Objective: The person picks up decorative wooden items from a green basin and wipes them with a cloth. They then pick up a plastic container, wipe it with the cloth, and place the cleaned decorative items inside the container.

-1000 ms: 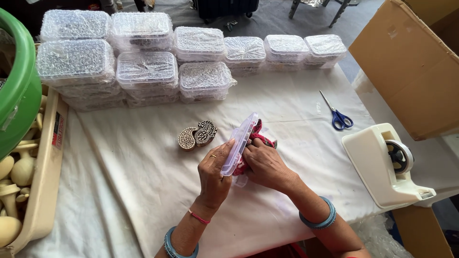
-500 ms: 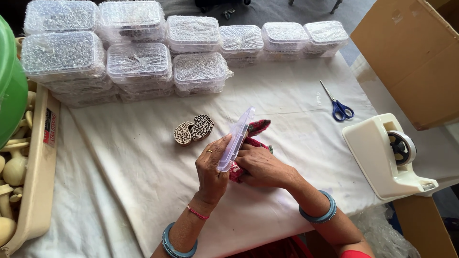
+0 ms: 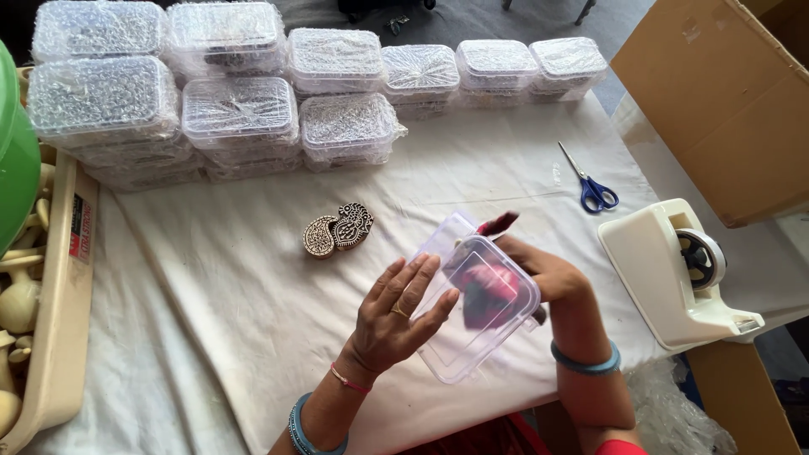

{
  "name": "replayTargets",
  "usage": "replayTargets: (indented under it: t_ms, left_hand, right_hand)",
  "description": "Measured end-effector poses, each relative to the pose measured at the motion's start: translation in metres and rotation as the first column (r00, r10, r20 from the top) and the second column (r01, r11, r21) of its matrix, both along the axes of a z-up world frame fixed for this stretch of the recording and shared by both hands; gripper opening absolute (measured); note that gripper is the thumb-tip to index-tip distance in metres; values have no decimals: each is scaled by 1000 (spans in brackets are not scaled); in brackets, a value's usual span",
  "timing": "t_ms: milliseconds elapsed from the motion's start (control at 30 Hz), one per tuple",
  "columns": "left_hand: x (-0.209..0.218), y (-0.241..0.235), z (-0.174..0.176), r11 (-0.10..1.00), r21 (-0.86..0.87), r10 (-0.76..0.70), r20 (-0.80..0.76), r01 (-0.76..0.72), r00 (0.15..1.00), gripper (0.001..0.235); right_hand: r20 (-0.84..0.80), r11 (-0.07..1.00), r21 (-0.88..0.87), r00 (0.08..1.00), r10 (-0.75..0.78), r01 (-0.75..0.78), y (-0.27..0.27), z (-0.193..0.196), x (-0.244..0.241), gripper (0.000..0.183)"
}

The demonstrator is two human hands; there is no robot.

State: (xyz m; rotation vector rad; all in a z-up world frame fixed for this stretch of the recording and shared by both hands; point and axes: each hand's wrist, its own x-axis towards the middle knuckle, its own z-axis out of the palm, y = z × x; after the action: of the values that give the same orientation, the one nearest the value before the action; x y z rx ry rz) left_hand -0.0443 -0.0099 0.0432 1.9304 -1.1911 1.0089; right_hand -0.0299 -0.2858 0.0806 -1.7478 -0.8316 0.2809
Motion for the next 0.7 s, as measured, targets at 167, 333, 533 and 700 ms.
replayTargets:
  t_ms: [167,333,533,700]
  left_hand:
    - [15,7,-14,983,-156,69,-196,-101,978,39]
    - [18,5,-21,901,-402,-43,-452,-161,891,38]
    - [22,4,-41,869,-439,-55,-543,-227,838,37]
    - [15,-1,-21,886,-439,-107,-502,-147,858,42]
  right_hand:
    - [371,915,33,846,-384,401,25,7,13,21]
    - [497,802,56,680,-540,595,64,-12,15,24]
    - [590,782,109,593,-547,614,84,-17,14,34]
    - [580,868,-92,735,-351,488,100,-51,14,43]
